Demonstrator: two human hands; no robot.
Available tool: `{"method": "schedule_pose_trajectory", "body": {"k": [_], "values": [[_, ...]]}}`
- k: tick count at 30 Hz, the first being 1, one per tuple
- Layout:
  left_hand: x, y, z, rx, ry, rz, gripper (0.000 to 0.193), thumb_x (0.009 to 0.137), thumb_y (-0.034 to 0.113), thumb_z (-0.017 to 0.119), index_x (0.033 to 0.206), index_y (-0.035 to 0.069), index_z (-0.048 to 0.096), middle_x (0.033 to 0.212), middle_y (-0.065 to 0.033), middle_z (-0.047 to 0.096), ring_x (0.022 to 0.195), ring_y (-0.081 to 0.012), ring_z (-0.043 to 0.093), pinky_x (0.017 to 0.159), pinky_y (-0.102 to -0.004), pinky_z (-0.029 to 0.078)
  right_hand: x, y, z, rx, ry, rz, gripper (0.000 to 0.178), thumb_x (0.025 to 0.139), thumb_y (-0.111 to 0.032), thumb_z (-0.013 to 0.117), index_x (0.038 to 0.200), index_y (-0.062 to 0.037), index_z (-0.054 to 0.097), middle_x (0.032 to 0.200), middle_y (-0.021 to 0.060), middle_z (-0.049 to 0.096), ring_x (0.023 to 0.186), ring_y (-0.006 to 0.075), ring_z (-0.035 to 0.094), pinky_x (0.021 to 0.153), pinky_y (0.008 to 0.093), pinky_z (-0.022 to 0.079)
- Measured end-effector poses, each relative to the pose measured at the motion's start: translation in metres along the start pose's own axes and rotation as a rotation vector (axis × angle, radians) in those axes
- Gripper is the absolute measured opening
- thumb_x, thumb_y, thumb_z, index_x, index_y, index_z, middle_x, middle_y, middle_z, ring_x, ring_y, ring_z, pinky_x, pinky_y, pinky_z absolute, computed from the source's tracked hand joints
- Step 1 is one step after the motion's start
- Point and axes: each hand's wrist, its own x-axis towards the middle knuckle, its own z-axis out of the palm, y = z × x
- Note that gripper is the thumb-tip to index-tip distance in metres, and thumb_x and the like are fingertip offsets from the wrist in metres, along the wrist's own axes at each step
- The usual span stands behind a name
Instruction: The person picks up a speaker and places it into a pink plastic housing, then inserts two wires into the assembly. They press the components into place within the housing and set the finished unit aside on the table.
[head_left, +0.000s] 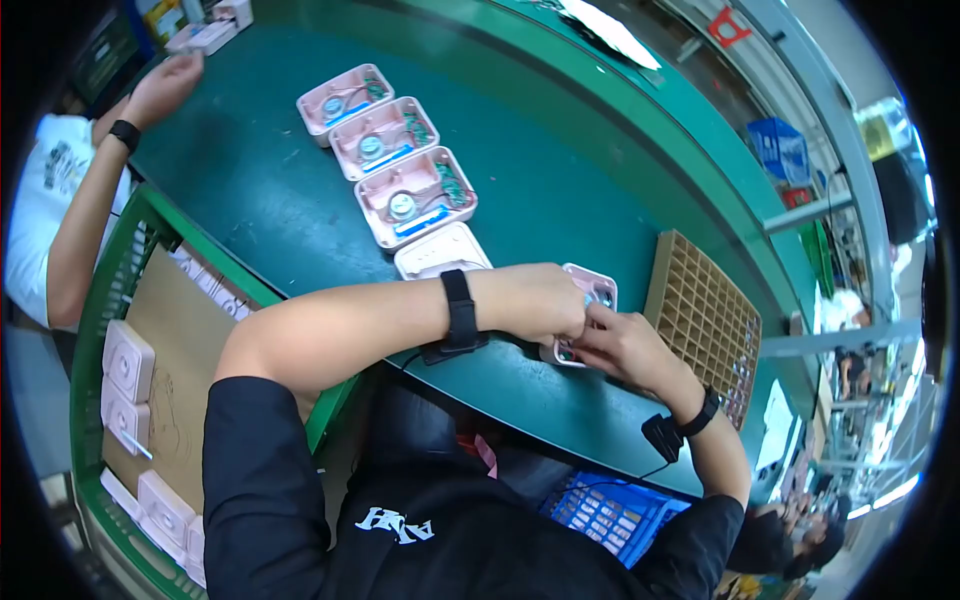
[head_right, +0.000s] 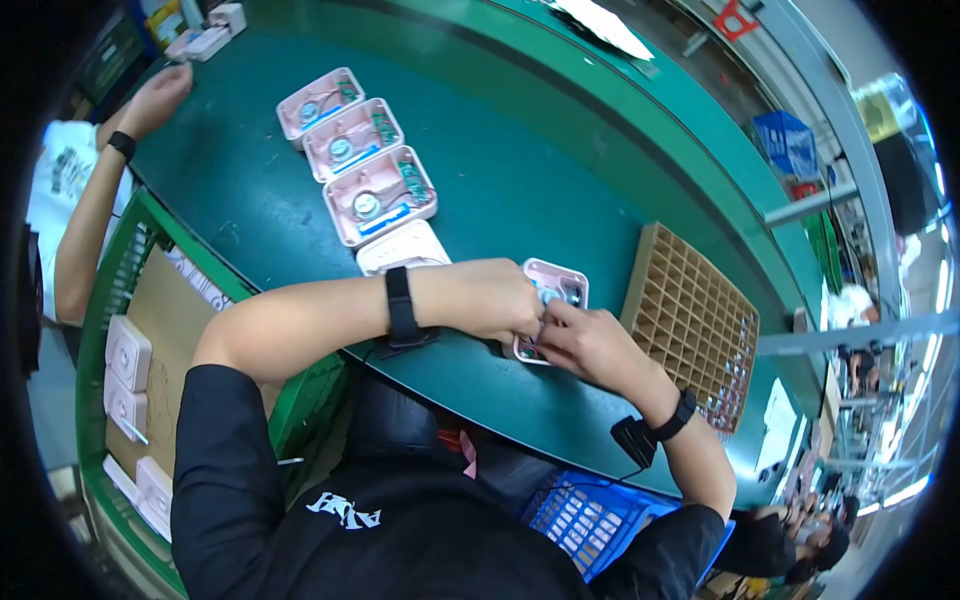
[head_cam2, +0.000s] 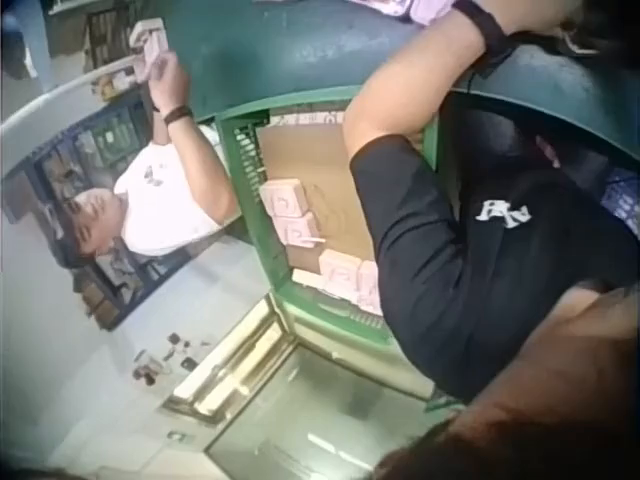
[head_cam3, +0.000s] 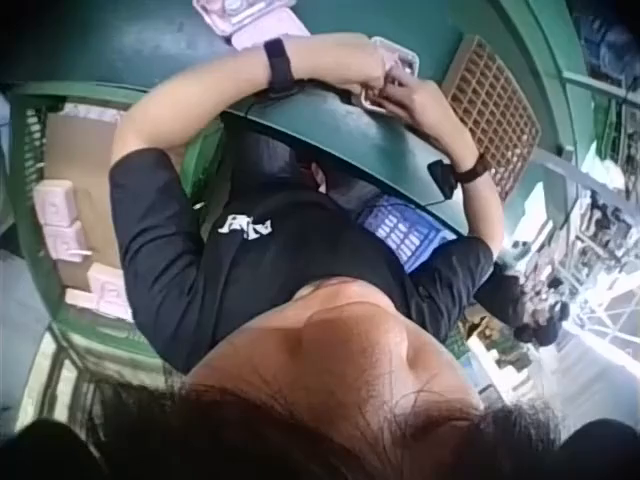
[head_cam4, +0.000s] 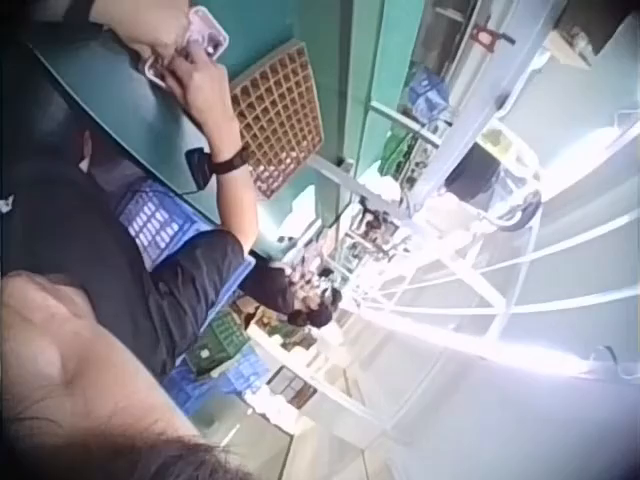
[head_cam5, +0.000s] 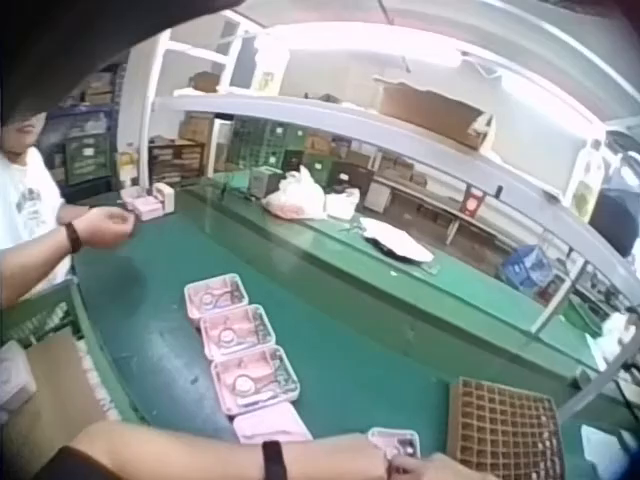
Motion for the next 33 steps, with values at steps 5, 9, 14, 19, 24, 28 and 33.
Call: {"method": "schedule_pose_trajectory", "body": {"k": [5,9,14,19,24,28,33], "values": [[0.007,-0.001,-0.004,-0.059,0.064,0.025,0.014,0.072,0.021,0.079,0.075,0.008,0.074,0.073,-0.0124,0.071,0.076,-0.0353,0.071,0.067,-0.0477,0.055,0.000,0.007,-0.008,-0.033,-0.004,-0.095,0.015,0.092,-0.016,0.073,0.101,-0.0052,0.070,0.102,0.0138,0.064,0.075,0.0352,0.067,0.065,0.0443,0.056],[0.000,0.000,-0.002,-0.065,0.121,0.031,0.015,0.071,0.022,0.080,0.077,0.009,0.075,0.073,-0.0130,0.071,0.075,-0.0354,0.071,0.066,-0.0482,0.054,0.002,-0.001,-0.001,-0.098,-0.016,-0.093,0.014,0.089,-0.012,0.073,0.100,-0.0046,0.070,0.102,0.0143,0.065,0.073,0.0346,0.067,0.063,0.0435,0.056],[0.002,0.002,-0.006,-0.069,0.053,0.007,0.014,0.071,0.020,0.081,0.080,0.010,0.077,0.077,-0.0119,0.072,0.081,-0.0341,0.071,0.070,-0.0486,0.054,0.002,0.002,0.000,-0.120,-0.054,-0.077,0.024,0.080,-0.006,0.075,0.104,-0.0065,0.071,0.101,0.0124,0.068,0.077,0.0349,0.069,0.065,0.0439,0.056],[0.002,0.005,-0.006,-0.129,-0.043,-0.053,0.013,0.074,0.019,0.083,0.084,0.012,0.080,0.084,-0.0114,0.074,0.091,-0.0325,0.072,0.076,-0.0493,0.055,-0.001,0.006,0.015,-0.217,-0.018,-0.168,0.014,0.084,-0.008,0.070,0.097,-0.0052,0.069,0.097,0.0139,0.065,0.068,0.0309,0.067,0.056,0.0420,0.054],[0.004,0.005,-0.005,-0.120,-0.046,-0.041,0.014,0.074,0.018,0.083,0.086,0.012,0.081,0.086,-0.0122,0.075,0.091,-0.0330,0.072,0.077,-0.0492,0.055,-0.009,-0.001,0.029,-0.352,0.036,-0.106,0.015,0.081,-0.004,0.066,0.096,-0.0050,0.068,0.095,0.0140,0.064,0.066,0.0285,0.067,0.054,0.0412,0.053],[0.003,0.004,0.000,-0.157,-0.046,-0.041,0.021,0.074,0.020,0.083,0.093,0.012,0.080,0.089,-0.0132,0.075,0.090,-0.0350,0.072,0.076,-0.0500,0.055,-0.011,-0.001,0.035,-0.372,0.027,-0.067,0.018,0.079,-0.003,0.066,0.097,-0.0046,0.067,0.097,0.0141,0.064,0.066,0.0281,0.068,0.054,0.0409,0.054],[0.000,0.008,-0.022,-0.205,0.005,-0.007,0.023,0.078,0.023,0.081,0.098,0.012,0.078,0.082,-0.0141,0.074,0.079,-0.0364,0.071,0.069,-0.0495,0.054,-0.013,-0.010,0.027,-0.298,0.038,0.032,0.024,0.077,0.002,0.066,0.100,-0.0044,0.068,0.110,0.0148,0.064,0.076,0.0341,0.070,0.063,0.0439,0.058]]}}
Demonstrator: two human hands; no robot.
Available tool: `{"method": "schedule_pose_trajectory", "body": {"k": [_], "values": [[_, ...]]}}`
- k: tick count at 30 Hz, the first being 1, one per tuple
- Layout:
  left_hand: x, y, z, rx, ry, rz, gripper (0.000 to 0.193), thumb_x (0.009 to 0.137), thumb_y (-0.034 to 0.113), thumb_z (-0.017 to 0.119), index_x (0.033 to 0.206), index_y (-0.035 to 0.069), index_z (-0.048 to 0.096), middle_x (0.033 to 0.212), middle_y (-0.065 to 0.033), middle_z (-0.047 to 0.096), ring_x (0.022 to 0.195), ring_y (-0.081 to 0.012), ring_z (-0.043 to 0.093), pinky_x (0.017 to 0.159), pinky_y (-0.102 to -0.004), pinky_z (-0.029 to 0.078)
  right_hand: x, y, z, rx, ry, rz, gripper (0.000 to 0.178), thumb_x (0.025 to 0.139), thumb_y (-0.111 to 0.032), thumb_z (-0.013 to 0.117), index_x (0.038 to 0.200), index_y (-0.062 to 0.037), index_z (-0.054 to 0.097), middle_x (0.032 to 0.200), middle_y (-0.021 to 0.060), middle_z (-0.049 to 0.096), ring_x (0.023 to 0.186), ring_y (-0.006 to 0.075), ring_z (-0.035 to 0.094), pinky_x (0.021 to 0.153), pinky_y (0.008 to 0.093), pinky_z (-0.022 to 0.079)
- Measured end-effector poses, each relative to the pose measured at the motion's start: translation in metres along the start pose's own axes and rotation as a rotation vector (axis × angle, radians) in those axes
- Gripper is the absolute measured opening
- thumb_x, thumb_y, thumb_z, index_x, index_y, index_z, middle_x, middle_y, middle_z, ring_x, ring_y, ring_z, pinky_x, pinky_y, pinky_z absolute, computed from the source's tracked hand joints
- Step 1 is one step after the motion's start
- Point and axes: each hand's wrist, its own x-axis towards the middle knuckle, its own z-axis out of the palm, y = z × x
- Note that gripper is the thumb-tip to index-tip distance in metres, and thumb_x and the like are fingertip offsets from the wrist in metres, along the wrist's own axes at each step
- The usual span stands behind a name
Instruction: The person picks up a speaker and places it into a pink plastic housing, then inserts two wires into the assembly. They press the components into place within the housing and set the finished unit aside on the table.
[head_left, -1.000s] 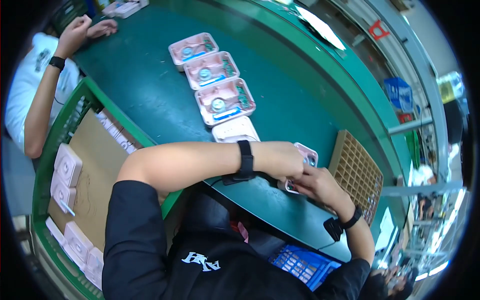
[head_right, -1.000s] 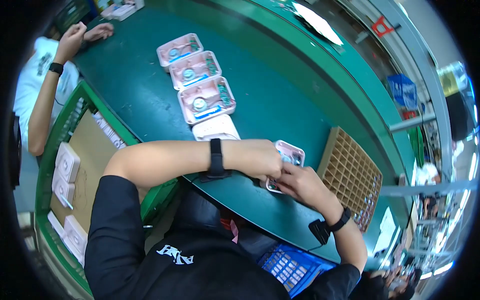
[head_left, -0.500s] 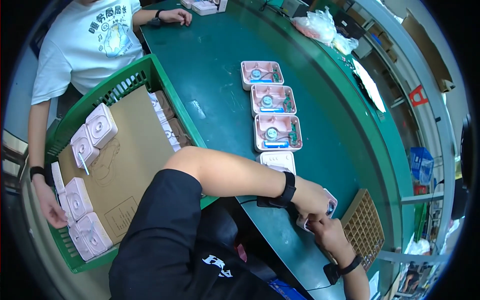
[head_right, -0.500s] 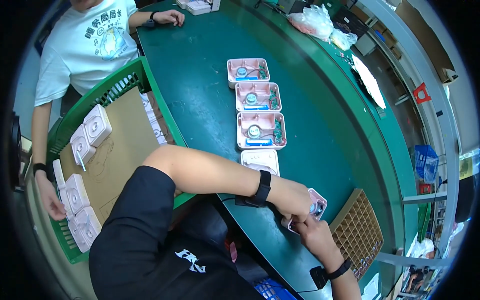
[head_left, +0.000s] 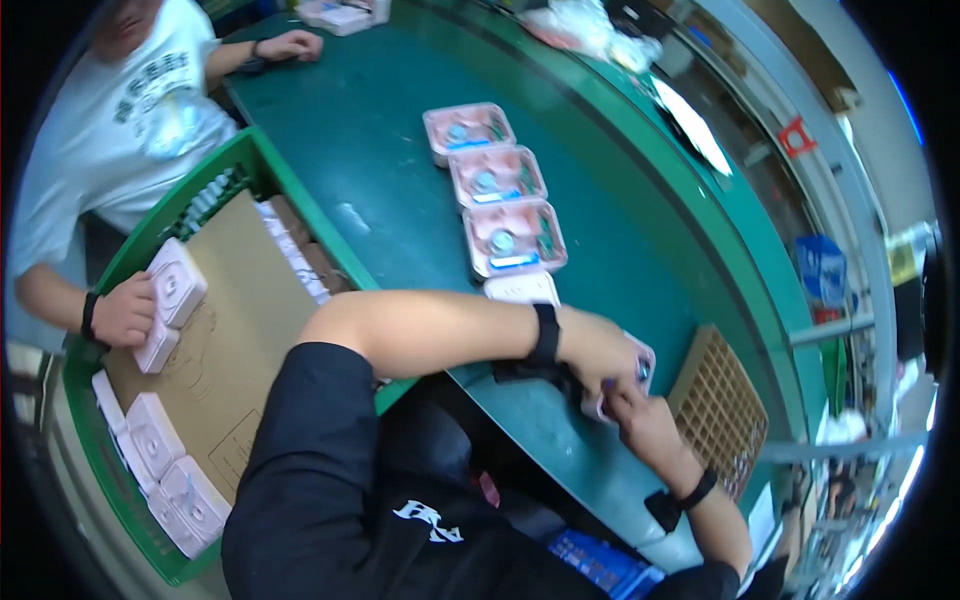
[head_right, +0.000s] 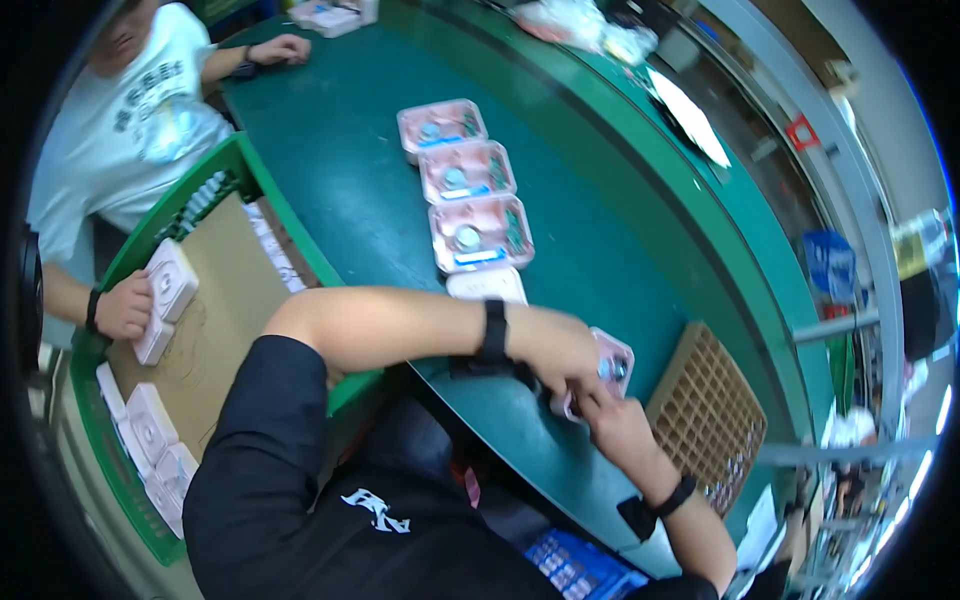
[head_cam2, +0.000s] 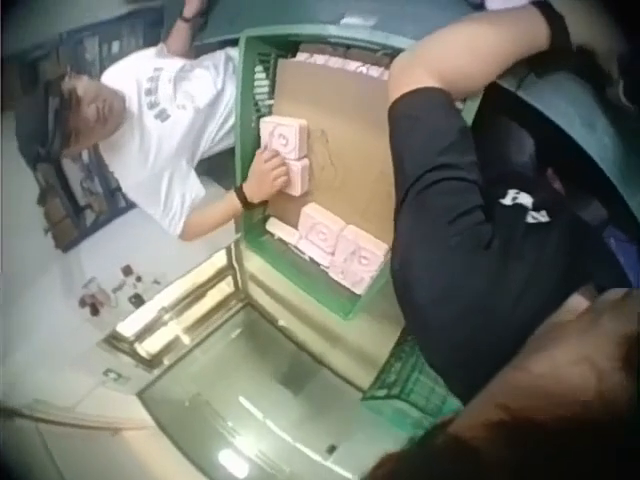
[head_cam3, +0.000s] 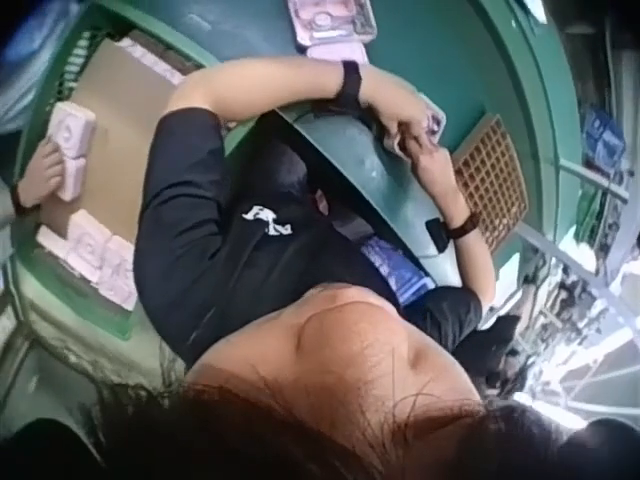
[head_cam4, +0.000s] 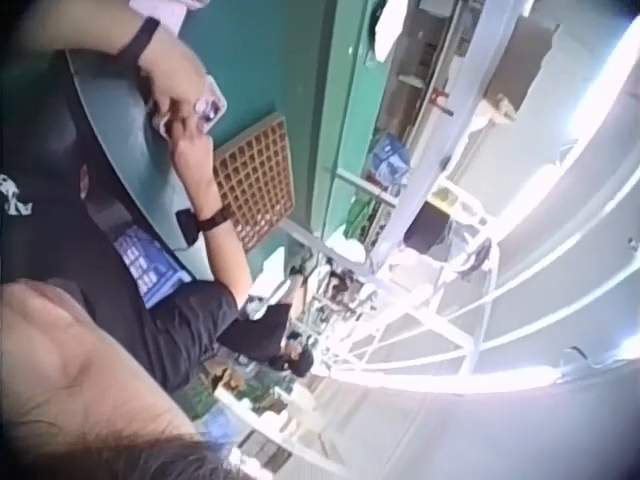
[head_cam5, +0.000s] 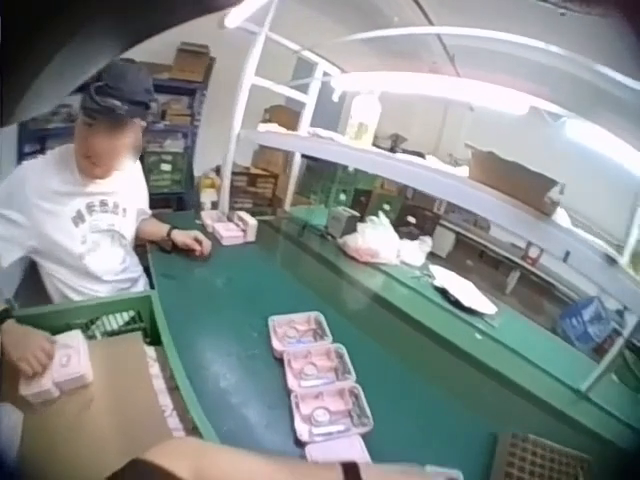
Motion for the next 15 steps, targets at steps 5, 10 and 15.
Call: {"method": "schedule_pose_trajectory", "body": {"k": [5,10,15], "values": [[-0.009,-0.033,-0.042,0.183,0.311,-0.122,0.027,0.086,0.031,0.075,0.102,0.011,0.076,0.085,-0.0142,0.074,0.080,-0.0374,0.070,0.069,-0.0470,0.056,0.013,0.004,-0.021,0.145,-0.041,0.017,0.020,0.084,0.003,0.064,0.102,-0.0053,0.068,0.103,0.0163,0.059,0.077,0.0369,0.068,0.067,0.0475,0.057],[-0.012,-0.043,-0.043,0.262,0.247,-0.207,0.016,0.087,0.018,0.068,0.096,0.008,0.077,0.084,-0.0121,0.074,0.080,-0.0351,0.071,0.071,-0.0457,0.057,0.012,0.006,-0.022,0.252,-0.050,0.050,0.015,0.086,0.002,0.065,0.101,-0.0020,0.067,0.099,0.0166,0.058,0.078,0.0397,0.066,0.069,0.0496,0.055],[-0.010,-0.032,-0.037,0.270,0.077,-0.271,0.018,0.084,0.012,0.068,0.098,0.008,0.077,0.086,-0.0126,0.074,0.085,-0.0338,0.072,0.076,-0.0450,0.058,0.011,0.004,-0.025,0.307,-0.073,0.066,0.009,0.088,0.000,0.068,0.098,0.0002,0.068,0.096,0.0169,0.059,0.078,0.0408,0.065,0.069,0.0493,0.054]]}}
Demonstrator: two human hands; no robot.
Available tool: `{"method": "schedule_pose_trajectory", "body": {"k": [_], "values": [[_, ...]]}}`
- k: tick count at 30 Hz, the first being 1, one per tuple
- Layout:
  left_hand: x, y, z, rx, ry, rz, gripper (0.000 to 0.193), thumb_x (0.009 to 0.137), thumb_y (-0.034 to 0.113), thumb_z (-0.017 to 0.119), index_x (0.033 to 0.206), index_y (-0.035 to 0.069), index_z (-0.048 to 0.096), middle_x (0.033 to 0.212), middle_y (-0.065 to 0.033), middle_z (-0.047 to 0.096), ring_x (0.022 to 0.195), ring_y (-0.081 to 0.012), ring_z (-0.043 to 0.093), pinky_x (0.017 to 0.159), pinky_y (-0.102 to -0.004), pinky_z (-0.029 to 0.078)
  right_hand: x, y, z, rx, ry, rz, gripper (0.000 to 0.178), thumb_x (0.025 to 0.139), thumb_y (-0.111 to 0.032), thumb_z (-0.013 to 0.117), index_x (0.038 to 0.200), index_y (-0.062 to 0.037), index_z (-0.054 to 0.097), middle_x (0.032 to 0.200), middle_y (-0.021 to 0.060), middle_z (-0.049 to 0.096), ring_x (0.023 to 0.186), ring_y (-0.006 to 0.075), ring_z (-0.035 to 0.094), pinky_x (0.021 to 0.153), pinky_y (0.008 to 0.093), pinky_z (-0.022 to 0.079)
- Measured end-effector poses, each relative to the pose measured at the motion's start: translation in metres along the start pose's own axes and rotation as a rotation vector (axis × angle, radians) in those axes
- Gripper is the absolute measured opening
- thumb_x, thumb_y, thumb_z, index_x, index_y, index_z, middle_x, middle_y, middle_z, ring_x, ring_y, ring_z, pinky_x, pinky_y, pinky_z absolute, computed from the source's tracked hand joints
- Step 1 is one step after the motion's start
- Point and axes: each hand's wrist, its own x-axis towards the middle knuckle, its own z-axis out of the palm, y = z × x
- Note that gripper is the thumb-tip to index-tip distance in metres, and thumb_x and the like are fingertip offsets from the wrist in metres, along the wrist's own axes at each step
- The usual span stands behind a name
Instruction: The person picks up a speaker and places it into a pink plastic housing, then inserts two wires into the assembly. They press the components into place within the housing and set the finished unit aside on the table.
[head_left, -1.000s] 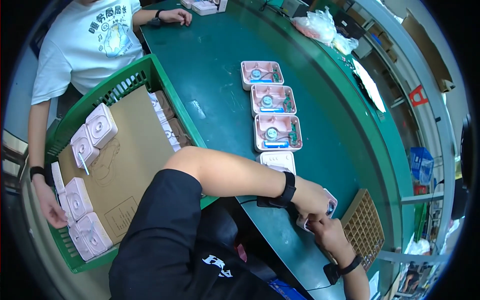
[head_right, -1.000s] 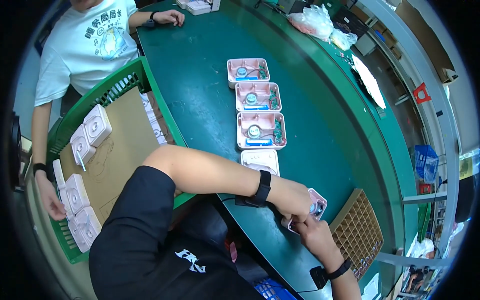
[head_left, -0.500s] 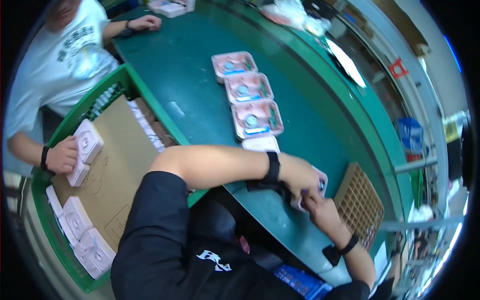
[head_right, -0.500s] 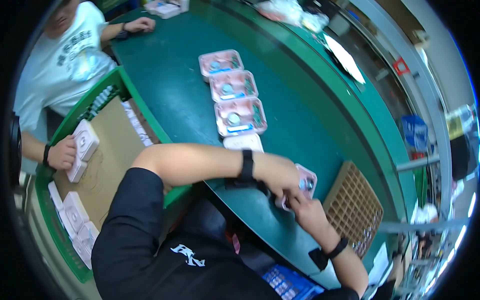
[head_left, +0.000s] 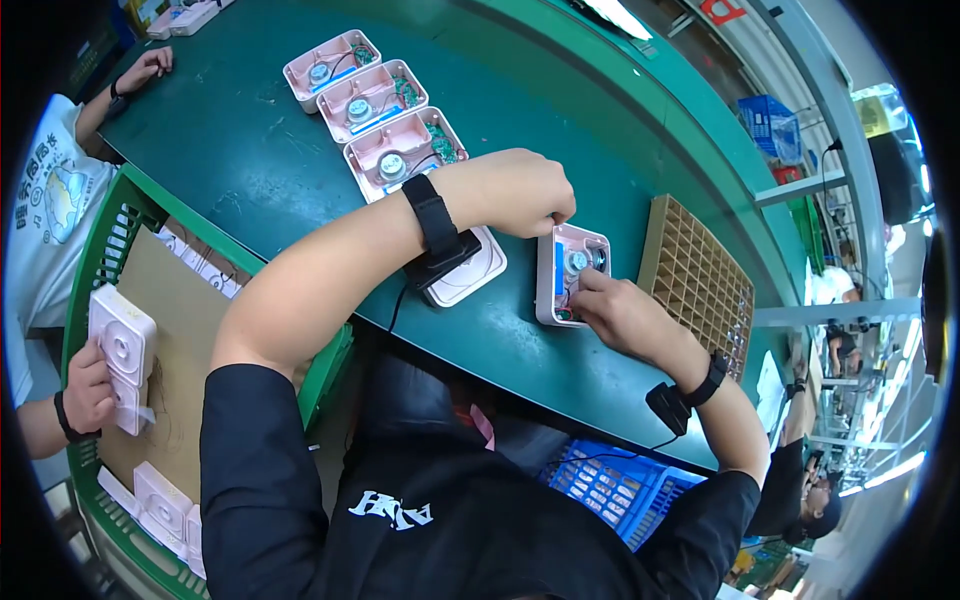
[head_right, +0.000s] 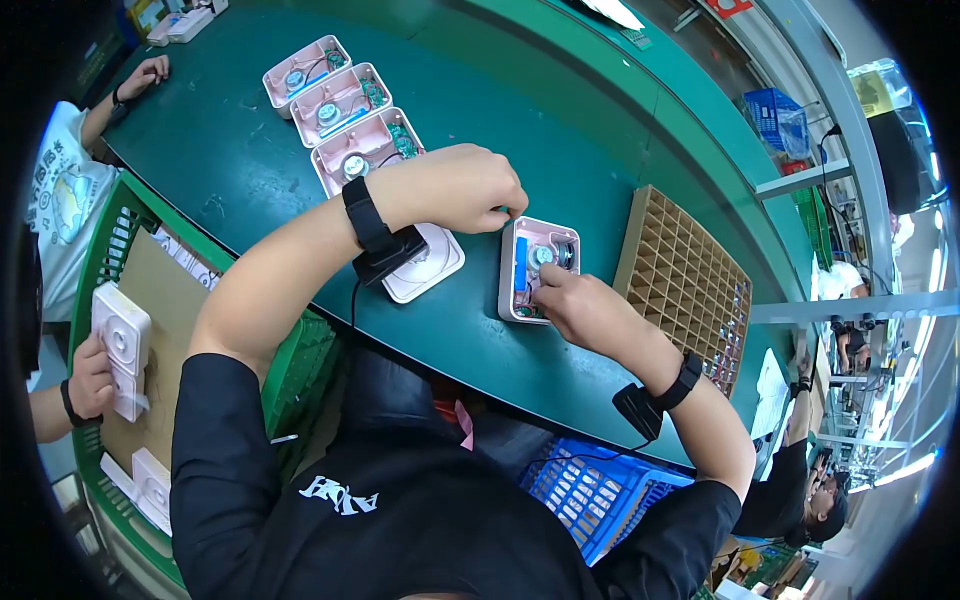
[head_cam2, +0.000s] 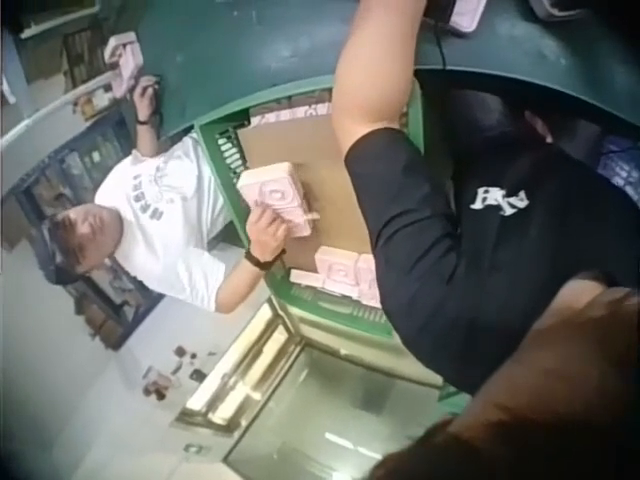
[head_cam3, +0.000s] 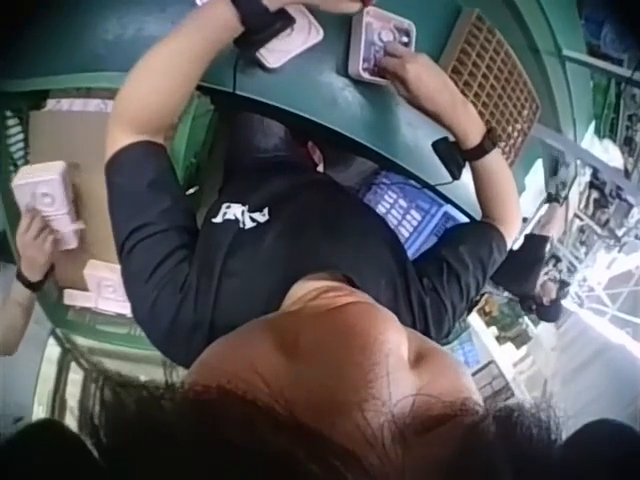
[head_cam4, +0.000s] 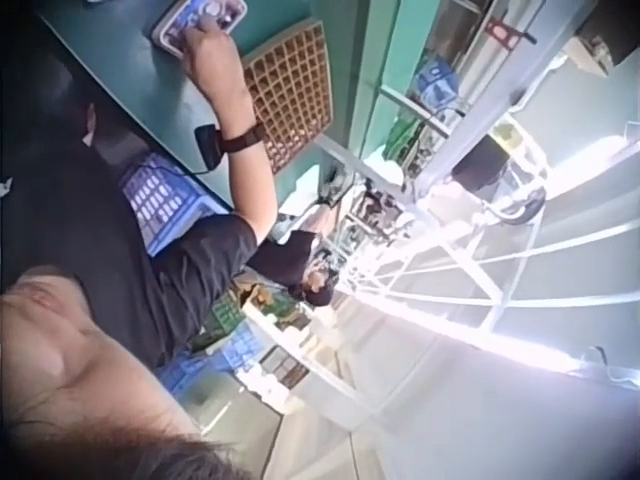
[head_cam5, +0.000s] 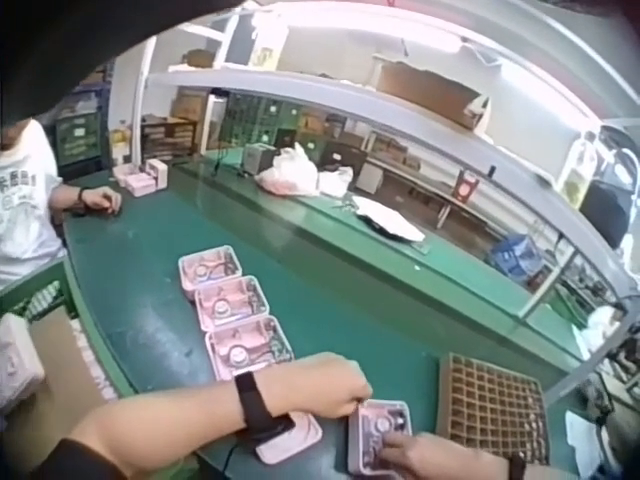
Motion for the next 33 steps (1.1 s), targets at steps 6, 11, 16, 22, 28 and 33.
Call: {"method": "schedule_pose_trajectory", "body": {"k": [6,11,16,22,28,33], "values": [[-0.014,-0.005,-0.001,0.034,-0.194,-0.170,0.024,0.076,0.012,0.073,0.099,0.010,0.079,0.099,-0.0146,0.075,0.100,-0.0333,0.070,0.082,-0.0443,0.059,0.005,0.007,-0.005,0.078,-0.040,-0.068,0.007,0.089,-0.003,0.071,0.094,0.0013,0.070,0.091,0.0173,0.060,0.078,0.0400,0.066,0.071,0.0485,0.053],[-0.018,-0.011,-0.024,0.063,-0.303,-0.242,0.041,0.070,0.023,0.084,0.109,0.012,0.079,0.119,-0.0100,0.072,0.124,-0.0304,0.060,0.094,-0.0462,0.056,0.007,0.011,-0.009,0.062,-0.054,-0.075,0.008,0.089,-0.004,0.072,0.094,0.0014,0.071,0.091,0.0172,0.062,0.079,0.0392,0.066,0.071,0.0472,0.053],[-0.030,0.012,-0.043,0.185,-0.560,-0.321,0.071,0.059,0.042,0.096,0.122,0.016,0.076,0.127,-0.0054,0.068,0.130,-0.0297,0.056,0.100,-0.0487,0.049,-0.003,0.008,0.000,0.002,0.154,-0.058,0.015,0.087,-0.007,0.075,0.101,-0.0015,0.073,0.094,0.0165,0.063,0.079,0.0355,0.067,0.069,0.0432,0.054],[-0.030,0.042,0.003,0.325,-0.658,-0.278,0.096,0.053,0.060,0.095,0.132,0.014,0.069,0.137,-0.0118,0.058,0.136,-0.0340,0.049,0.109,-0.0535,0.038,-0.008,-0.044,0.014,-0.144,0.360,-0.001,0.036,0.086,-0.018,0.079,0.121,-0.0089,0.073,0.116,0.0188,0.060,0.109,0.0376,0.061,0.092,0.0493,0.050],[-0.017,0.016,0.003,0.244,-0.759,-0.362,0.092,0.055,0.061,0.095,0.128,0.012,0.070,0.131,-0.0107,0.064,0.128,-0.0339,0.055,0.102,-0.0519,0.043,0.027,0.010,0.009,-0.397,0.419,-0.003,0.052,0.082,-0.027,0.083,0.129,-0.0103,0.070,0.132,0.0202,0.052,0.126,0.0430,0.049,0.106,0.0566,0.041],[-0.016,0.004,0.002,0.163,-0.766,-0.328,0.085,0.055,0.056,0.097,0.124,0.012,0.073,0.126,-0.0083,0.069,0.122,-0.0323,0.063,0.099,-0.0486,0.049,0.068,0.036,0.009,-0.527,0.591,0.172,0.061,0.078,-0.023,0.086,0.133,-0.0076,0.065,0.122,0.0183,0.059,0.113,0.0361,0.059,0.095,0.0469,0.050]]}}
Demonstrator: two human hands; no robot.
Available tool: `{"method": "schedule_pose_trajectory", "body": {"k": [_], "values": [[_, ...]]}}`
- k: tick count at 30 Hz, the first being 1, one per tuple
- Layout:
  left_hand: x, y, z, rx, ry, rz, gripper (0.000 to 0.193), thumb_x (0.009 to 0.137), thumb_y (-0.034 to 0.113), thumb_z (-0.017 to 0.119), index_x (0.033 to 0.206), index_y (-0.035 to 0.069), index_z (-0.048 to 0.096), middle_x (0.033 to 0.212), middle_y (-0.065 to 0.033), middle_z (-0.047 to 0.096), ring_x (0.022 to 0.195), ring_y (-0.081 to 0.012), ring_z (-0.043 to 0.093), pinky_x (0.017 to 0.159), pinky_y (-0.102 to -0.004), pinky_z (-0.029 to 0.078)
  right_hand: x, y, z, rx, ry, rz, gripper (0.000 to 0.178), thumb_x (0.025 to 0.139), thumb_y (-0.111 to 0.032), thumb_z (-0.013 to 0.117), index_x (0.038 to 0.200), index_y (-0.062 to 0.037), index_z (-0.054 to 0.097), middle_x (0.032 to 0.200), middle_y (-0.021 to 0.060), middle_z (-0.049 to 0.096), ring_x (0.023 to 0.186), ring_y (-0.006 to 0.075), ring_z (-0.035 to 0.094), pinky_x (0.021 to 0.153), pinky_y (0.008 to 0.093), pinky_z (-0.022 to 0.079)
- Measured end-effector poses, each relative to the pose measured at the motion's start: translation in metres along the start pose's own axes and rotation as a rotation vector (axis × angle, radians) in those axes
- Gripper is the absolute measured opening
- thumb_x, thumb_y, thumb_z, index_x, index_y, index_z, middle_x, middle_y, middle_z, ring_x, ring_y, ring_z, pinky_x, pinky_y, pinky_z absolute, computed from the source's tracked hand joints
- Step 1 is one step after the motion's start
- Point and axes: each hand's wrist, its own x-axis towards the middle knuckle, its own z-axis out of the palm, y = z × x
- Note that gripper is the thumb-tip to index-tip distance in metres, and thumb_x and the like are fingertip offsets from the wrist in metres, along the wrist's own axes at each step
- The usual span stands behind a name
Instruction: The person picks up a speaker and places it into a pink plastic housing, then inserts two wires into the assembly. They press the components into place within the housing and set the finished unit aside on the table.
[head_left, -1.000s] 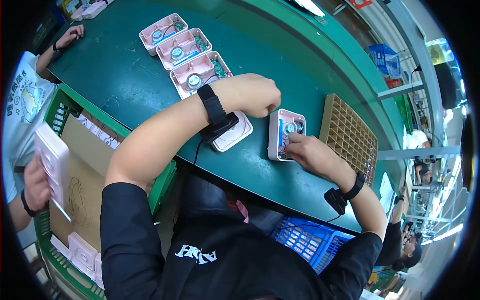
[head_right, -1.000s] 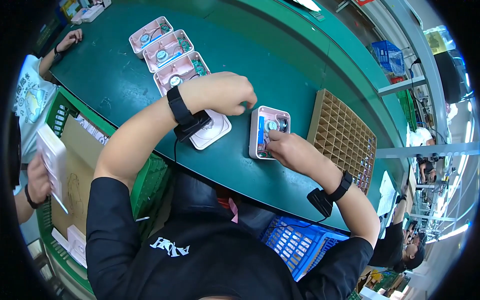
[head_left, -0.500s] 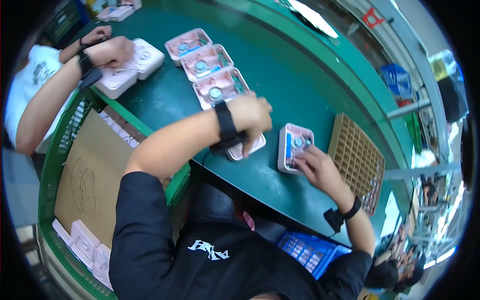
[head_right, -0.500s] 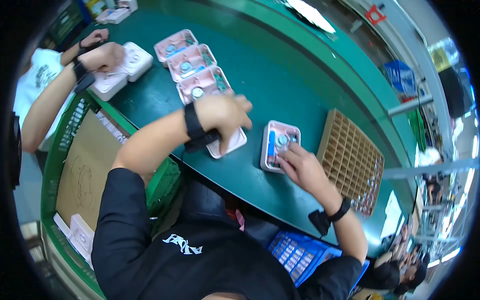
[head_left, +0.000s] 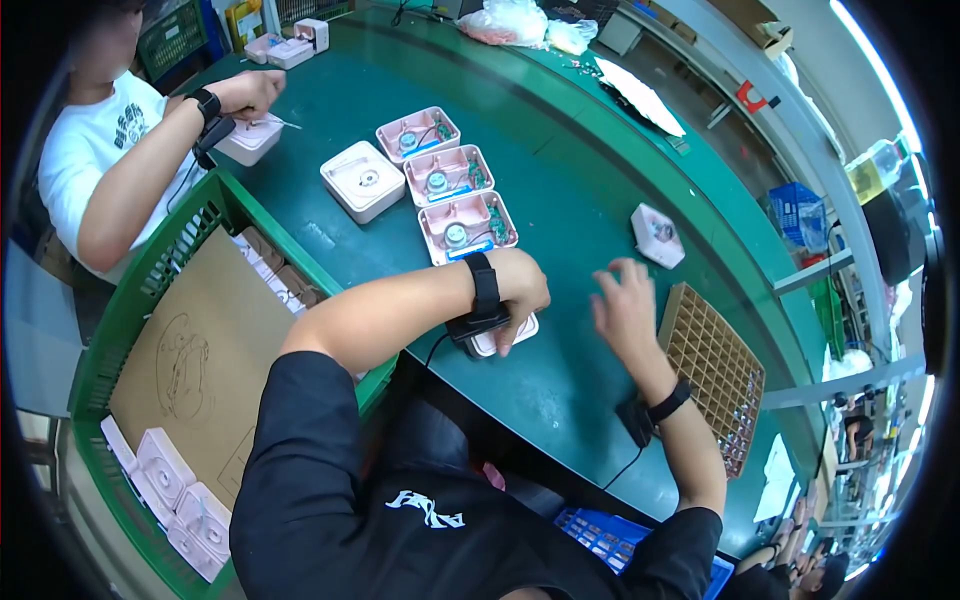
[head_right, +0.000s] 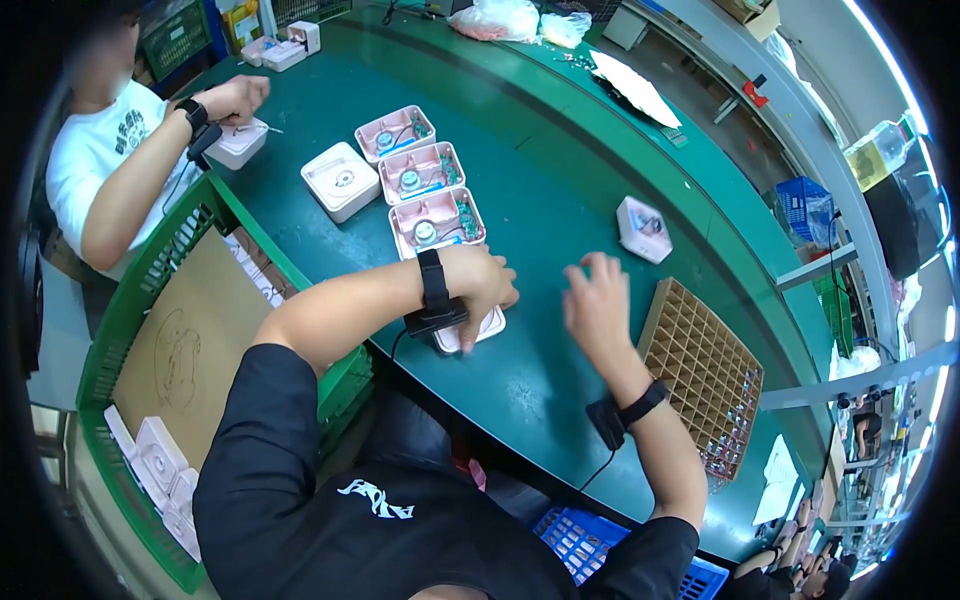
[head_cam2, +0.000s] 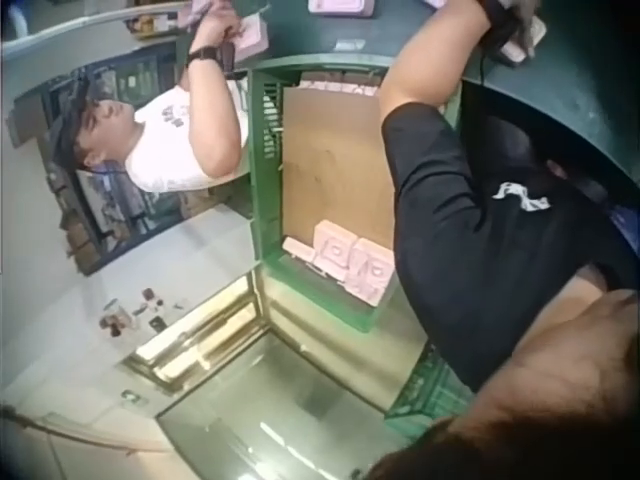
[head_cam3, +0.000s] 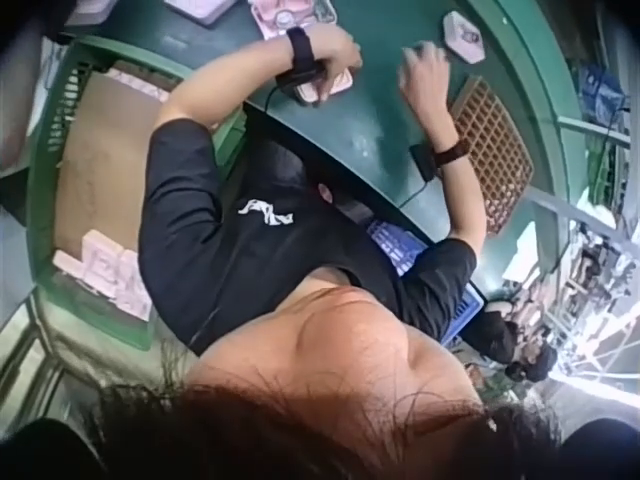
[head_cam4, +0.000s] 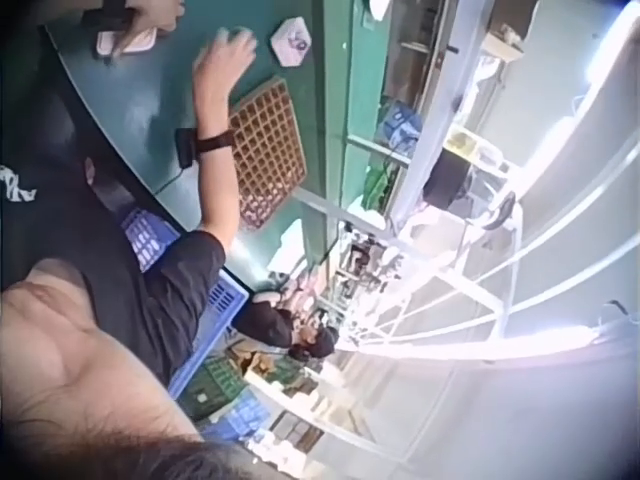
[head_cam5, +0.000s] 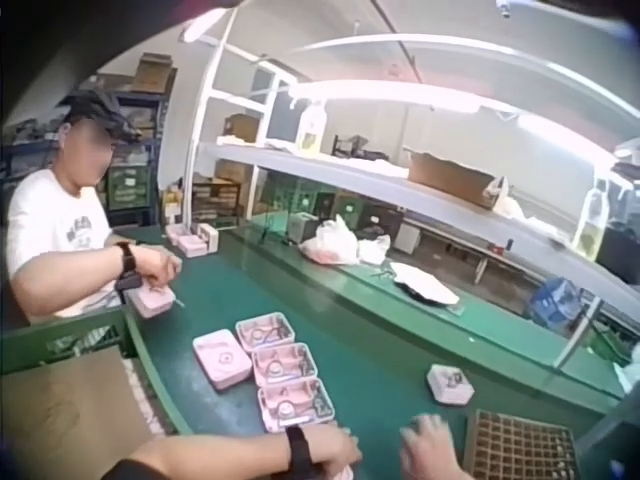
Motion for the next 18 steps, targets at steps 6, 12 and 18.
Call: {"method": "schedule_pose_trajectory", "body": {"k": [6,12,18], "values": [[-0.009,-0.005,-0.006,-0.043,-0.011,0.012,0.079,0.051,0.045,0.100,0.119,0.013,0.075,0.113,-0.0079,0.075,0.109,-0.0303,0.070,0.090,-0.0448,0.055,-0.017,-0.089,-0.009,1.118,-0.343,0.407,0.056,0.085,-0.028,0.086,0.129,-0.0026,0.063,0.108,0.0106,0.067,0.085,0.0186,0.066,0.074,0.0338,0.056],[-0.026,-0.002,-0.024,-0.103,0.022,0.106,0.064,0.049,0.036,0.100,0.103,0.013,0.076,0.096,-0.0073,0.076,0.095,-0.0305,0.073,0.078,-0.0453,0.056,-0.029,-0.107,0.021,1.078,-0.387,0.376,0.060,0.082,-0.023,0.090,0.129,-0.0006,0.060,0.111,0.0088,0.066,0.091,0.0139,0.065,0.076,0.0301,0.056],[-0.024,0.005,-0.020,-0.259,0.284,0.420,0.065,0.052,0.038,0.097,0.103,0.008,0.069,0.094,-0.0123,0.072,0.093,-0.0345,0.070,0.076,-0.0456,0.052,-0.046,-0.107,-0.010,1.460,-0.117,0.540,0.058,0.076,0.000,0.088,0.126,-0.0016,0.058,0.118,0.0061,0.066,0.110,0.0181,0.066,0.096,0.0353,0.056]]}}
